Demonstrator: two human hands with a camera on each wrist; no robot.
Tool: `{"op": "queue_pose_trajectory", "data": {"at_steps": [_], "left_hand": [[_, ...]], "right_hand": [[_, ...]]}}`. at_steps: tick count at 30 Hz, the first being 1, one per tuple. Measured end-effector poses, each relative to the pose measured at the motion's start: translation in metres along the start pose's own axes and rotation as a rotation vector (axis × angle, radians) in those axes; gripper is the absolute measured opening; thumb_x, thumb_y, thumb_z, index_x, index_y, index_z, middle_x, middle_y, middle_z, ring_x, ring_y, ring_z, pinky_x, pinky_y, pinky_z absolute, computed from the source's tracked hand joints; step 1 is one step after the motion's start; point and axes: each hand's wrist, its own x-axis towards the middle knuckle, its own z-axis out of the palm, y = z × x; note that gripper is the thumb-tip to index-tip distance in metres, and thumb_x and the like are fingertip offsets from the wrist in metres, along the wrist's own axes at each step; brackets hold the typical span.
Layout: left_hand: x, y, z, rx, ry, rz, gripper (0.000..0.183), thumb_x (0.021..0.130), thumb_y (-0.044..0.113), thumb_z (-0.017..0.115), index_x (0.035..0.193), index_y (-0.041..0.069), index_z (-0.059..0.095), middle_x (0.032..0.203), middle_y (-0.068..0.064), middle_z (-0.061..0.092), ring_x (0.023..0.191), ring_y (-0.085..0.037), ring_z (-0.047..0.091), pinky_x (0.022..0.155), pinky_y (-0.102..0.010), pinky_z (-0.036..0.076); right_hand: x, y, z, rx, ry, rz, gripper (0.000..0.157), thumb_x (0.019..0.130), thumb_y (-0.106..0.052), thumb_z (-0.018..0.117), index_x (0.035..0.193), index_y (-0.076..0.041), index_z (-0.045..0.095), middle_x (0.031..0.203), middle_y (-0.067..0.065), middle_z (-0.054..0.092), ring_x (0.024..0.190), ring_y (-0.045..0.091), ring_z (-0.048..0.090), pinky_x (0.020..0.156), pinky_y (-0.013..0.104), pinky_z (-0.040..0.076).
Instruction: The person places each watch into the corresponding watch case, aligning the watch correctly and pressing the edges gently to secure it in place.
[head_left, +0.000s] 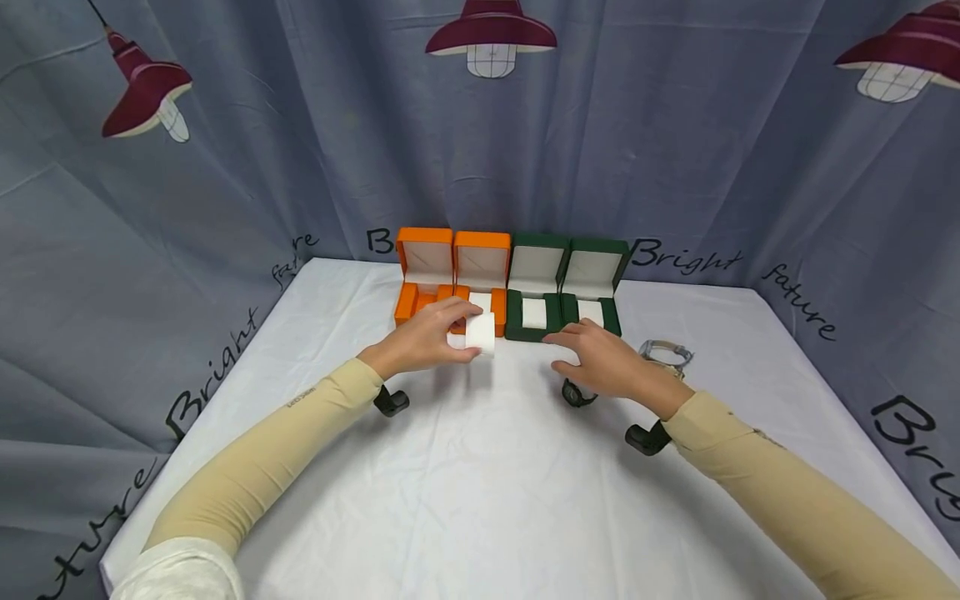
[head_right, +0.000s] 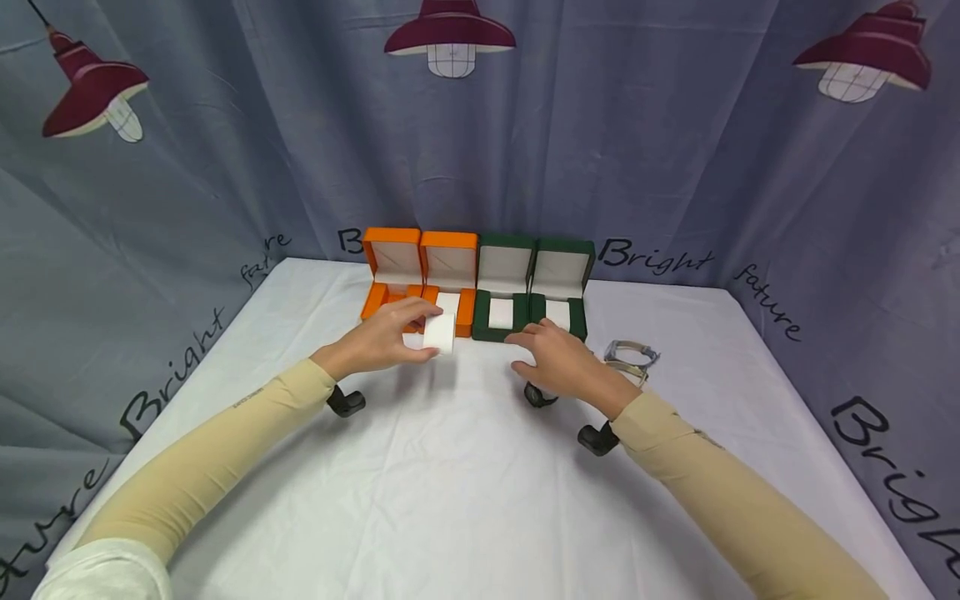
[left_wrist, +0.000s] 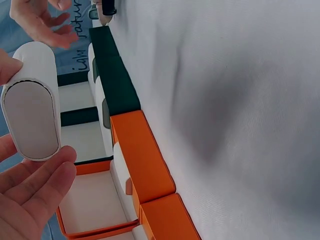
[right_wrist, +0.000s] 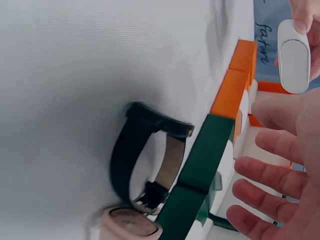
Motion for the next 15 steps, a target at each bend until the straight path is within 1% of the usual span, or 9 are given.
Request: {"op": "queue_pose_trajectory", "data": {"at_steps": [2, 5, 8, 11, 13, 15], "left_hand": [[0.000, 0.000, 0.001, -0.004, 0.002, 0.001, 0.058, 0.086, 0.038, 0.076, 0.134, 0.011, 0.059, 0.119, -0.004, 0.061, 0.104, -0.028, 0.063, 0.090, -0.032, 0.053], [0.000, 0.000, 0.003, -0.016, 0.005, 0.002, 0.057, 0.086, 0.037, 0.077, 0.133, 0.010, 0.060, 0.118, -0.004, 0.061, 0.104, -0.028, 0.063, 0.090, -0.032, 0.053], [0.000, 0.001, 0.005, -0.030, 0.004, 0.004, 0.056, 0.085, 0.036, 0.077, 0.133, 0.011, 0.060, 0.118, -0.004, 0.061, 0.101, -0.023, 0.062, 0.090, -0.031, 0.054], [0.000, 0.001, 0.008, -0.039, 0.001, 0.002, 0.055, 0.085, 0.036, 0.077, 0.132, 0.012, 0.061, 0.119, -0.002, 0.061, 0.100, -0.017, 0.061, 0.090, -0.030, 0.054], [0.002, 0.002, 0.011, -0.039, 0.000, 0.005, 0.054, 0.085, 0.037, 0.077, 0.131, 0.013, 0.061, 0.119, -0.001, 0.062, 0.099, -0.014, 0.060, 0.090, -0.029, 0.054], [0.003, 0.002, 0.014, -0.042, 0.001, 0.014, 0.054, 0.085, 0.037, 0.077, 0.131, 0.013, 0.061, 0.117, -0.001, 0.062, 0.099, -0.013, 0.059, 0.090, -0.029, 0.053]], "right_hand": [[-0.004, 0.003, 0.000, 0.021, -0.009, 0.007, 0.043, 0.094, -0.024, 0.071, 0.135, -0.011, 0.065, 0.127, 0.015, 0.066, 0.115, 0.033, 0.060, 0.090, 0.049, 0.055], [-0.010, 0.007, 0.002, 0.061, -0.031, 0.011, 0.044, 0.093, -0.023, 0.073, 0.134, -0.009, 0.065, 0.124, 0.015, 0.066, 0.109, 0.031, 0.064, 0.085, 0.045, 0.056], [-0.013, 0.010, 0.003, 0.103, -0.058, 0.005, 0.044, 0.092, -0.022, 0.073, 0.133, -0.006, 0.066, 0.118, 0.015, 0.068, 0.094, 0.023, 0.067, 0.076, 0.037, 0.056], [-0.016, 0.012, 0.004, 0.135, -0.083, -0.008, 0.043, 0.092, -0.021, 0.072, 0.131, -0.005, 0.066, 0.110, 0.012, 0.070, 0.079, 0.013, 0.064, 0.069, 0.030, 0.054], [-0.017, 0.013, 0.004, 0.143, -0.101, -0.011, 0.042, 0.092, -0.021, 0.072, 0.130, -0.005, 0.066, 0.106, 0.009, 0.071, 0.075, 0.008, 0.060, 0.068, 0.029, 0.053], [-0.019, 0.013, 0.005, 0.134, -0.118, -0.008, 0.042, 0.091, -0.022, 0.071, 0.130, -0.006, 0.067, 0.102, 0.005, 0.071, 0.072, 0.006, 0.057, 0.069, 0.029, 0.050]]}}
